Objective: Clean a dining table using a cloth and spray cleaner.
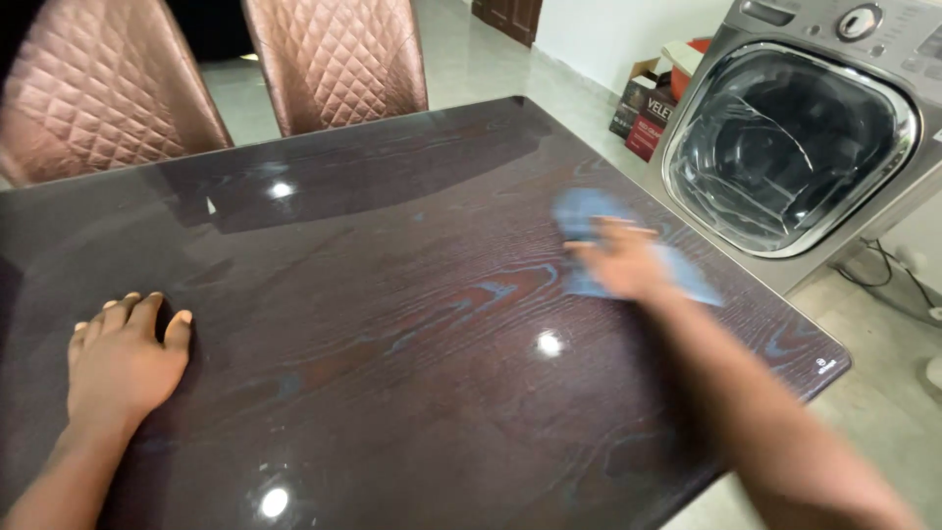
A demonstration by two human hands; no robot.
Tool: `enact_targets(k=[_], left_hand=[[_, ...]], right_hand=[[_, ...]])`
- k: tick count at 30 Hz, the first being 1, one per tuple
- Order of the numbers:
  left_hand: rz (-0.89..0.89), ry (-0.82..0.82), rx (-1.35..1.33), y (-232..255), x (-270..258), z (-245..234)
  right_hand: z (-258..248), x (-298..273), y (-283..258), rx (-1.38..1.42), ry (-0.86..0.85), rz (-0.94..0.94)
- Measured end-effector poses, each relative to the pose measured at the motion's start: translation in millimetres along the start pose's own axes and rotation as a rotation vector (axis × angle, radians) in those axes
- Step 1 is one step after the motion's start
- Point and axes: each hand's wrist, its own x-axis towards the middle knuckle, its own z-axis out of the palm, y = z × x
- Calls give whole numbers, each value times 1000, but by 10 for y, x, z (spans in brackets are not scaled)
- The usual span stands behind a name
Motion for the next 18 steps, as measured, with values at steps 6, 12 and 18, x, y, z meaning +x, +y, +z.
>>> enact_targets(k=[6, 12, 18], left_hand=[[-6, 30, 89, -14, 0, 111], [-71, -4, 155, 96, 62, 23], [-139, -27, 142, 203, 81, -90]], right_hand=[[-16, -470, 1699, -111, 187, 178], [317, 710, 836, -119, 129, 301], [914, 1305, -1758, -72, 91, -131]])
